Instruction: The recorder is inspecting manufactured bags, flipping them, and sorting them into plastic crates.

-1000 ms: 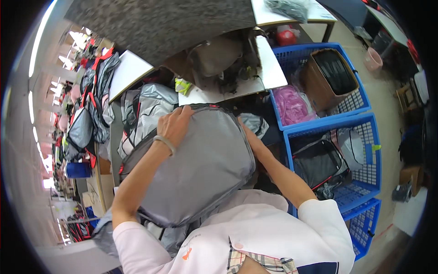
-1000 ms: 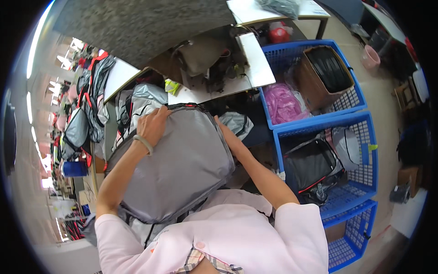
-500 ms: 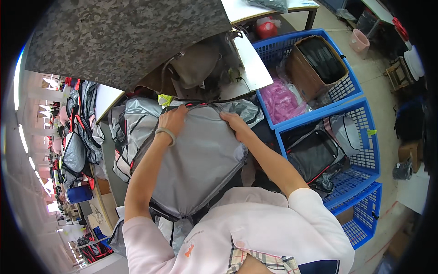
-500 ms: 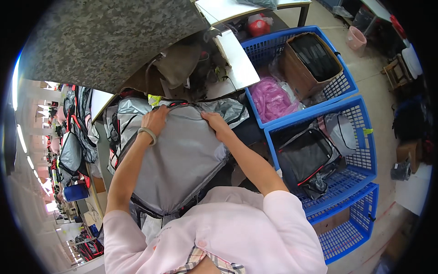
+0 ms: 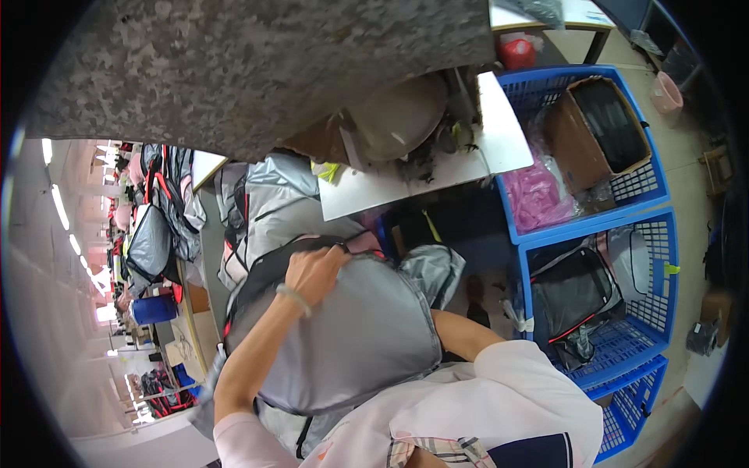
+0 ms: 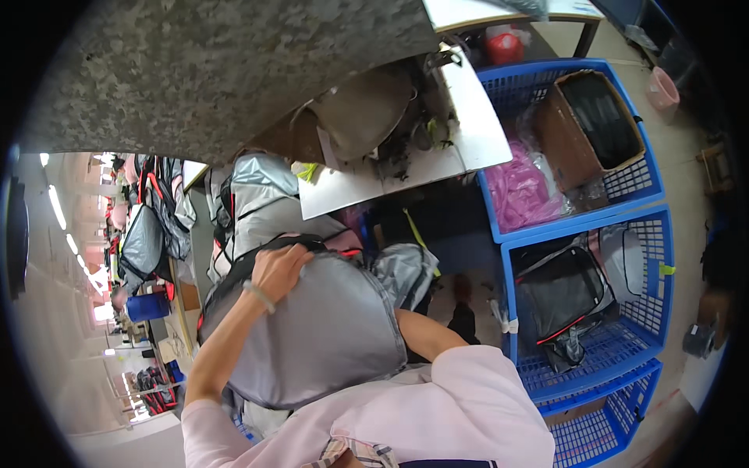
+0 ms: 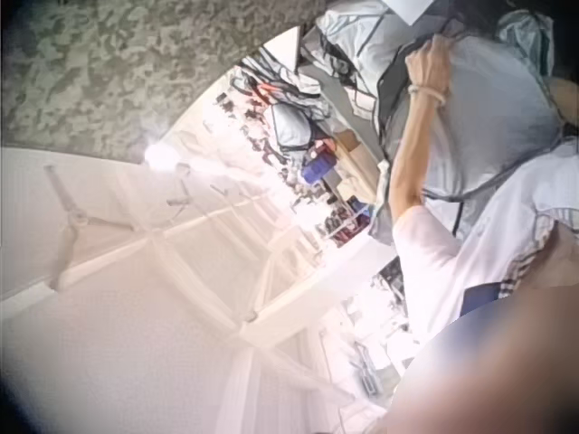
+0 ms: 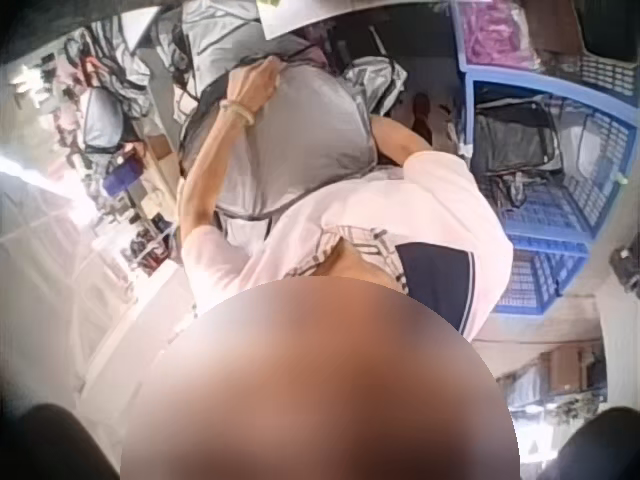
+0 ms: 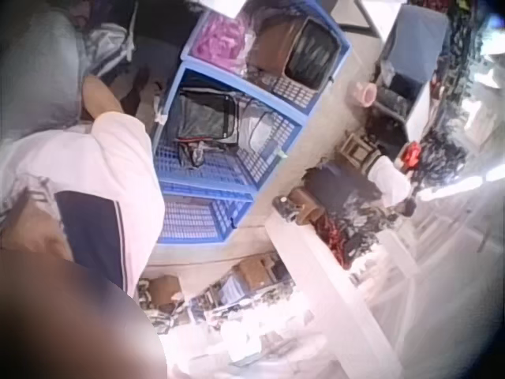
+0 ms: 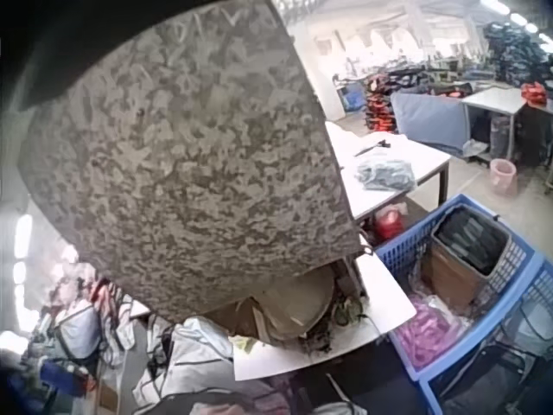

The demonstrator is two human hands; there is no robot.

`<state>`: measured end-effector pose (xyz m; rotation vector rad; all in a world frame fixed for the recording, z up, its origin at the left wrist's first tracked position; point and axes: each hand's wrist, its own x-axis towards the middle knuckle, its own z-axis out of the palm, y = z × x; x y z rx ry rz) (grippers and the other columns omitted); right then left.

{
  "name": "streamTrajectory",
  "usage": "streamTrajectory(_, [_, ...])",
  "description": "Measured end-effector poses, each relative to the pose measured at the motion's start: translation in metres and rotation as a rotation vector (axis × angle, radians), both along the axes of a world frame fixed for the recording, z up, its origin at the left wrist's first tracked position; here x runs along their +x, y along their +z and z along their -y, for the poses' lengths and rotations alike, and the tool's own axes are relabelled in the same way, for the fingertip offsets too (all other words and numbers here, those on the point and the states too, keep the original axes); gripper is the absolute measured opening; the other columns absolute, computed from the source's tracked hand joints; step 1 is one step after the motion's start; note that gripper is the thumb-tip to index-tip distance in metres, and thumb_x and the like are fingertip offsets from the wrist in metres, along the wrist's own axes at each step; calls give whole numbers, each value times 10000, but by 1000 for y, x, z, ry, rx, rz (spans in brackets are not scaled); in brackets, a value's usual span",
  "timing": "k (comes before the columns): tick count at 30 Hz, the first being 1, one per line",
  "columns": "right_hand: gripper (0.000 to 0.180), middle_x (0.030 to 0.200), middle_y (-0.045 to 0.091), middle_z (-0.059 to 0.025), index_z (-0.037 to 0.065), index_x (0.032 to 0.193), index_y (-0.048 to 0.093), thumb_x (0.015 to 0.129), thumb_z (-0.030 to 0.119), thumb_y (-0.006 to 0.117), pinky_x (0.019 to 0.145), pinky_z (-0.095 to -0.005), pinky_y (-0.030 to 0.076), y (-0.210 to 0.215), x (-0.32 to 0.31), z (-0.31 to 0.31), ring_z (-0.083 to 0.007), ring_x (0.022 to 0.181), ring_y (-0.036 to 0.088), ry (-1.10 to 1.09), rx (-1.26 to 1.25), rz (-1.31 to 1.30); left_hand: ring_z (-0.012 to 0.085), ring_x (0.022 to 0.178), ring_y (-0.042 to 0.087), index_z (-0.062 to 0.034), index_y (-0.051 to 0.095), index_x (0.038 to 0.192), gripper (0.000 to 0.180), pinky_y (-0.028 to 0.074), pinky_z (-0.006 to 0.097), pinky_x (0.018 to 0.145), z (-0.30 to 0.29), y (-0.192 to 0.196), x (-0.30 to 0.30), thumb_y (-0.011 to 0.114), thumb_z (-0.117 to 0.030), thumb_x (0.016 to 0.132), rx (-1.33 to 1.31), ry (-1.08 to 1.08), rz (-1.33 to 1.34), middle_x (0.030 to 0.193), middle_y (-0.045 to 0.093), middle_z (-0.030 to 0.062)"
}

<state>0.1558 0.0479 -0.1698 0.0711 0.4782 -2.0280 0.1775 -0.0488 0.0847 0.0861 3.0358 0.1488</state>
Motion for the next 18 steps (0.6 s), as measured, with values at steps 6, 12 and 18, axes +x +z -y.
streamTrajectory(6, [545, 982, 631, -65, 33, 1106, 588, 843, 505, 521, 802, -255, 432, 15, -58, -59, -136, 872, 576, 127, 182, 266, 311, 623, 600, -107, 539, 821, 110, 452, 432, 541, 32, -58, -66, 514, -212, 841, -135, -44, 6, 697, 610, 95])
streamTrajectory(12, [441, 804, 621, -46, -18, 931, 635, 827, 407, 580, 672, -278, 422, 96, -112, -91, -130, 719, 542, -63, 644, -517, 361, 685, 599, -95, 534, 848, 166, 444, 472, 580, 42, -65, -111, 485, -252, 867, -168, 128, -12, 712, 618, 139])
streamTrajectory(18, [352, 647, 593, -125, -56, 824, 621, 808, 295, 606, 616, -318, 427, 82, -129, -64, -166, 626, 541, -77, 882, -441, 373, 731, 591, -121, 601, 879, 229, 446, 477, 602, 57, -63, -122, 524, -333, 837, -29, 214, 53, 735, 616, 176])
